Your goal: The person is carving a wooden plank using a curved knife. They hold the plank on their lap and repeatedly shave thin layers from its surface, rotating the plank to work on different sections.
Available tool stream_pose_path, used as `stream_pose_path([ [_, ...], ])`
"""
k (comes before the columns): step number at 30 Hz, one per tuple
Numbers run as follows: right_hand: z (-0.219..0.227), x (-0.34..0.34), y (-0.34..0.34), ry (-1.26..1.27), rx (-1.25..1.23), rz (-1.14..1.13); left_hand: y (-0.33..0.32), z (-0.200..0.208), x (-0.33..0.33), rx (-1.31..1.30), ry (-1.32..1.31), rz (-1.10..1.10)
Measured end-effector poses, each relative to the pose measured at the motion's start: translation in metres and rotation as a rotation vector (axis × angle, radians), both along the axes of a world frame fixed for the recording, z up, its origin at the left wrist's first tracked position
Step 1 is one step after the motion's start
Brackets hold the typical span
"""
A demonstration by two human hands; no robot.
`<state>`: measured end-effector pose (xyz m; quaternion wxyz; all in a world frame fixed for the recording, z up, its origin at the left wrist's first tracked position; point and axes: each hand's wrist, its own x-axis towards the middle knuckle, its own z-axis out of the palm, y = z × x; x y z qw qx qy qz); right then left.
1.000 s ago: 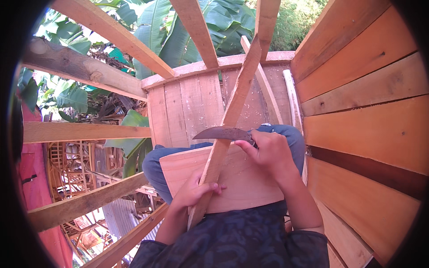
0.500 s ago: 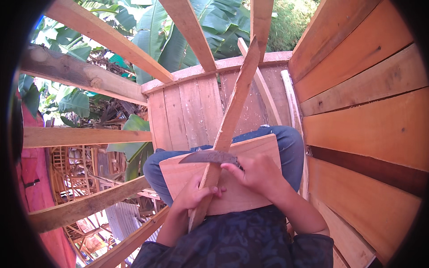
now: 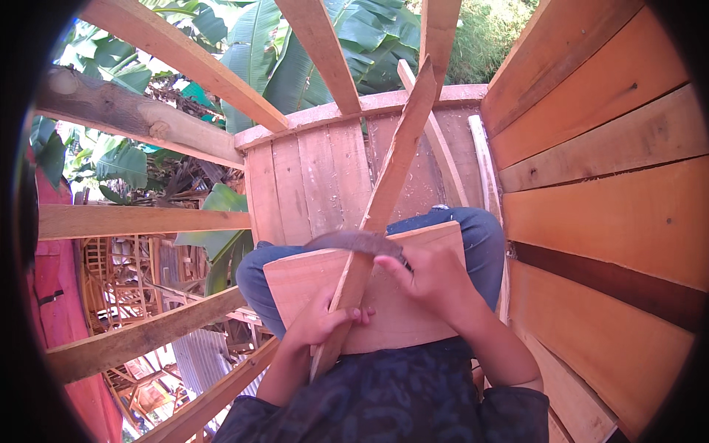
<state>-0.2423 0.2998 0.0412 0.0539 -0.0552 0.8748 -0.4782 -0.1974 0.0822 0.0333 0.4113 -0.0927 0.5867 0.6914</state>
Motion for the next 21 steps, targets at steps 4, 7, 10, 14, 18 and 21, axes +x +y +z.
stream_pose_path([
  [4, -0.009, -0.01, 0.014, 0.098, 0.05, -0.096, 0.002, 0.007, -0.002, -0.026, 0.009, 0.006],
  [7, -0.05, -0.035, 0.08, -0.053, -0.211, -0.582, 0.004, 0.005, 0.006, -0.049, 0.124, -0.051],
  [10, -0.037, -0.02, 0.096, 0.0, -0.158, -0.512, 0.0, 0.001, 0.001, -0.069, 0.15, -0.096],
  [14, 0.003, 0.006, 0.035, 0.059, -0.032, -0.195, 0.003, 0.002, -0.001, -0.033, 0.039, -0.031],
  [18, -0.009, 0.009, 0.009, 0.093, 0.128, -0.019, 0.003, -0.001, 0.006, 0.013, 0.023, 0.048],
  [21, -0.012, -0.012, 0.018, 0.081, 0.158, -0.006, 0.008, 0.013, -0.007, -0.06, 0.027, 0.004],
])
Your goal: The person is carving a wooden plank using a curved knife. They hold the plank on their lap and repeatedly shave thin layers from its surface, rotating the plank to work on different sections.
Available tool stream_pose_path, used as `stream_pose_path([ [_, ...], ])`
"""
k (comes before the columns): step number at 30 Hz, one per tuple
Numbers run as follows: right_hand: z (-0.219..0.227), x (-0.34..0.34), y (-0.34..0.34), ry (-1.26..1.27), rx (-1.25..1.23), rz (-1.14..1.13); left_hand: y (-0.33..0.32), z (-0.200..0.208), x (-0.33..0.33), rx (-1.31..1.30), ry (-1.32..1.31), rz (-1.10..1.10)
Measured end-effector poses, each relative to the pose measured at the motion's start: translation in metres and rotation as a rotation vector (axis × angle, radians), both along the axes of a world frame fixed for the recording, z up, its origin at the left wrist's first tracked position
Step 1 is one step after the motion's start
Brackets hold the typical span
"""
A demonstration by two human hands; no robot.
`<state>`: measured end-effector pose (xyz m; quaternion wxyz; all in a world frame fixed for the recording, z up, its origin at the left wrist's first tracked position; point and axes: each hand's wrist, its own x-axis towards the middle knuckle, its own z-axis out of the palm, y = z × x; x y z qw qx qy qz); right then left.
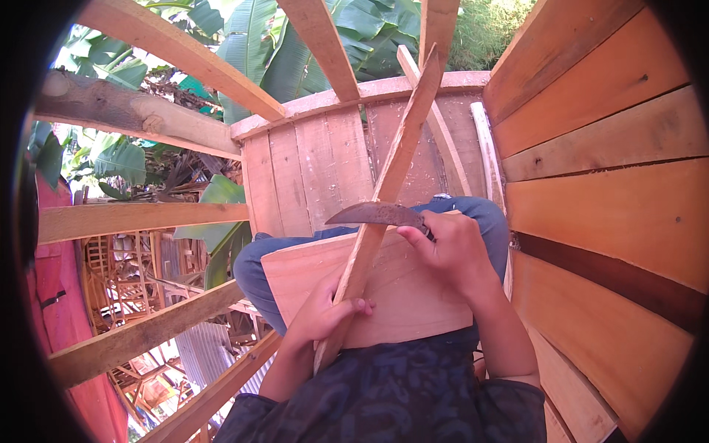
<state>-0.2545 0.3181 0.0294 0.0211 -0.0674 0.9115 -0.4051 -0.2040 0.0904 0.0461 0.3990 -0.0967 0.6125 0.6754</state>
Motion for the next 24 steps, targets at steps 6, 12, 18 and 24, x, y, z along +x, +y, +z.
stream_pose_path([
  [6, -0.008, 0.011, -0.016, 0.077, -0.02, -0.157, -0.004, -0.008, -0.003, 0.043, 0.028, -0.032],
  [12, -0.006, -0.012, 0.027, 0.229, -0.157, -0.585, -0.004, -0.009, 0.007, 0.052, 0.057, -0.03],
  [18, 0.031, 0.019, -0.01, 0.002, -0.17, -0.026, -0.002, -0.012, 0.008, 0.036, 0.066, -0.019],
  [24, 0.005, 0.009, -0.01, -0.097, -0.104, -0.074, 0.0, -0.013, 0.007, 0.024, 0.069, -0.026],
])
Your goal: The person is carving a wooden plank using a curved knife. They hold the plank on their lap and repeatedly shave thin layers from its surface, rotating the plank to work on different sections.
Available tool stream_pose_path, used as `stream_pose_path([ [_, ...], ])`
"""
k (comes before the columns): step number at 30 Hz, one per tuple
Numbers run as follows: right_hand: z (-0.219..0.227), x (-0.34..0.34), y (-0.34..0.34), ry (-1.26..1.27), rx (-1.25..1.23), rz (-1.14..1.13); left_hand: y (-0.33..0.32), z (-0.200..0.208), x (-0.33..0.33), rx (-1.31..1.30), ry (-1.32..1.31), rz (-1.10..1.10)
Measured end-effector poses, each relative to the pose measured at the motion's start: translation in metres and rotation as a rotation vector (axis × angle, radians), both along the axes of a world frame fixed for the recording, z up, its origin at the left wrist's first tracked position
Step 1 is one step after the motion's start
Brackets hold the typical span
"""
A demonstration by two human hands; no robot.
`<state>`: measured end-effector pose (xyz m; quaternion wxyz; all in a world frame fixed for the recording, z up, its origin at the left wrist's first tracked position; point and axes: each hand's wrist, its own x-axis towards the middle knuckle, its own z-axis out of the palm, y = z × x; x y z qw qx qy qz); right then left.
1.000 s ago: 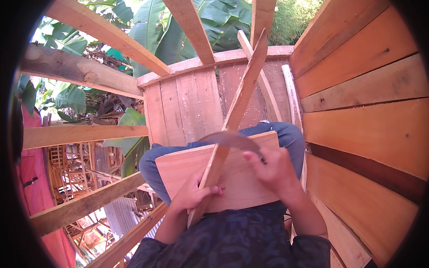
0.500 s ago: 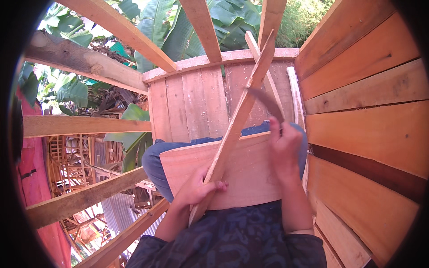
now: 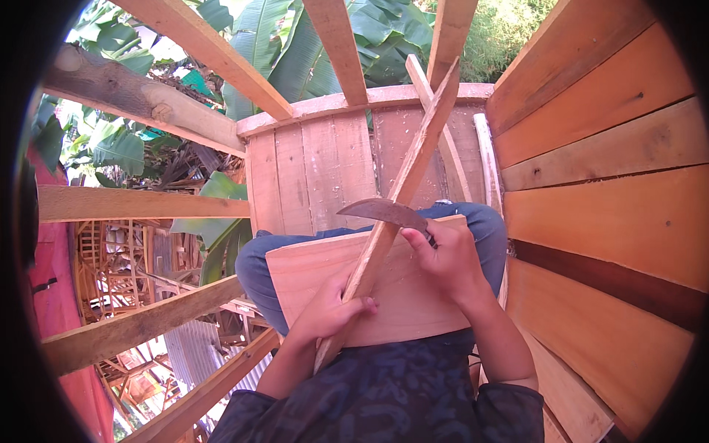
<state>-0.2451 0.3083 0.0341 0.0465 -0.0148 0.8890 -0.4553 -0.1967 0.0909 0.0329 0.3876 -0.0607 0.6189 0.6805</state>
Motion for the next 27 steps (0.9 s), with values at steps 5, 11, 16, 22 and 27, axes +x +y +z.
stream_pose_path([
  [5, -0.004, 0.004, -0.006, 0.167, 0.053, -0.086, -0.001, -0.001, -0.003, -0.012, 0.059, -0.024],
  [11, -0.026, -0.017, 0.041, 0.268, 0.134, -0.513, -0.006, 0.003, 0.0, -0.027, 0.037, -0.041],
  [16, 0.016, -0.003, 0.042, 0.27, -0.132, -0.3, -0.004, -0.006, 0.001, -0.011, 0.044, -0.028],
  [22, 0.003, 0.0, -0.002, 0.048, 0.035, 0.024, -0.005, 0.002, 0.0, 0.0, -0.027, 0.013],
  [27, -0.006, -0.002, -0.002, 0.191, 0.11, -0.029, -0.003, 0.003, -0.005, 0.012, -0.006, -0.021],
])
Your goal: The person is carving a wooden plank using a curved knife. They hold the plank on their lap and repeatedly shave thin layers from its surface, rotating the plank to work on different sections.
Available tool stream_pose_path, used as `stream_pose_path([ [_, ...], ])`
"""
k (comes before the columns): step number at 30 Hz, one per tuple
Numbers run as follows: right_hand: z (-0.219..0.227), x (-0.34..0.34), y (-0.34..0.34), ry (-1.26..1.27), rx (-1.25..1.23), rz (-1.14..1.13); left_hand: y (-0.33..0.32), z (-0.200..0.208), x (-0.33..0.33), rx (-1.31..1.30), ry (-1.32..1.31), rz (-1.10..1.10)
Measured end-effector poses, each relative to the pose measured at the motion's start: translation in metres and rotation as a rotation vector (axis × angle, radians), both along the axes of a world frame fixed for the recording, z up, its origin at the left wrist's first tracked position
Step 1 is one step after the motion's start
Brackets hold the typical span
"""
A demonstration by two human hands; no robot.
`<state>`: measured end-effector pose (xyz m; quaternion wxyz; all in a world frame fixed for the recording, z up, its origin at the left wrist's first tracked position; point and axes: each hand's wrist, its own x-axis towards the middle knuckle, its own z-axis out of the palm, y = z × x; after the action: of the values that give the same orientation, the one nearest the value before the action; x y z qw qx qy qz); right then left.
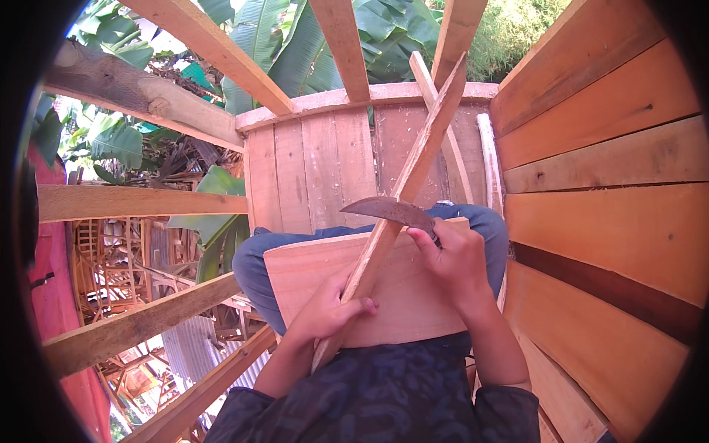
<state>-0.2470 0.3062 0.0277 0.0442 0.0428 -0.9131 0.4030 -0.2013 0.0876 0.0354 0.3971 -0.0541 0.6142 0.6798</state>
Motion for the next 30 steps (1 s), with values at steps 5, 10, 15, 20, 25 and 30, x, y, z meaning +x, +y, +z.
stream_pose_path([
  [5, -0.01, 0.0, -0.002, 0.102, 0.067, -0.009, 0.0, -0.002, 0.0, 0.005, -0.011, 0.023],
  [10, -0.01, -0.019, 0.026, 0.093, -0.033, -0.266, -0.002, -0.002, 0.001, -0.009, 0.029, 0.003],
  [15, 0.018, -0.002, 0.032, -0.059, -0.163, -0.075, -0.002, -0.007, 0.004, -0.022, -0.001, -0.007],
  [20, 0.004, 0.01, 0.0, -0.007, -0.061, 0.194, -0.001, -0.001, 0.001, 0.011, -0.03, 0.002],
  [25, 0.009, -0.001, -0.001, -0.079, -0.075, 0.08, -0.003, -0.004, 0.001, 0.016, -0.011, 0.001],
  [30, 0.0, -0.004, 0.007, -0.065, -0.013, 0.103, -0.002, 0.003, -0.002, 0.007, -0.008, 0.018],
])
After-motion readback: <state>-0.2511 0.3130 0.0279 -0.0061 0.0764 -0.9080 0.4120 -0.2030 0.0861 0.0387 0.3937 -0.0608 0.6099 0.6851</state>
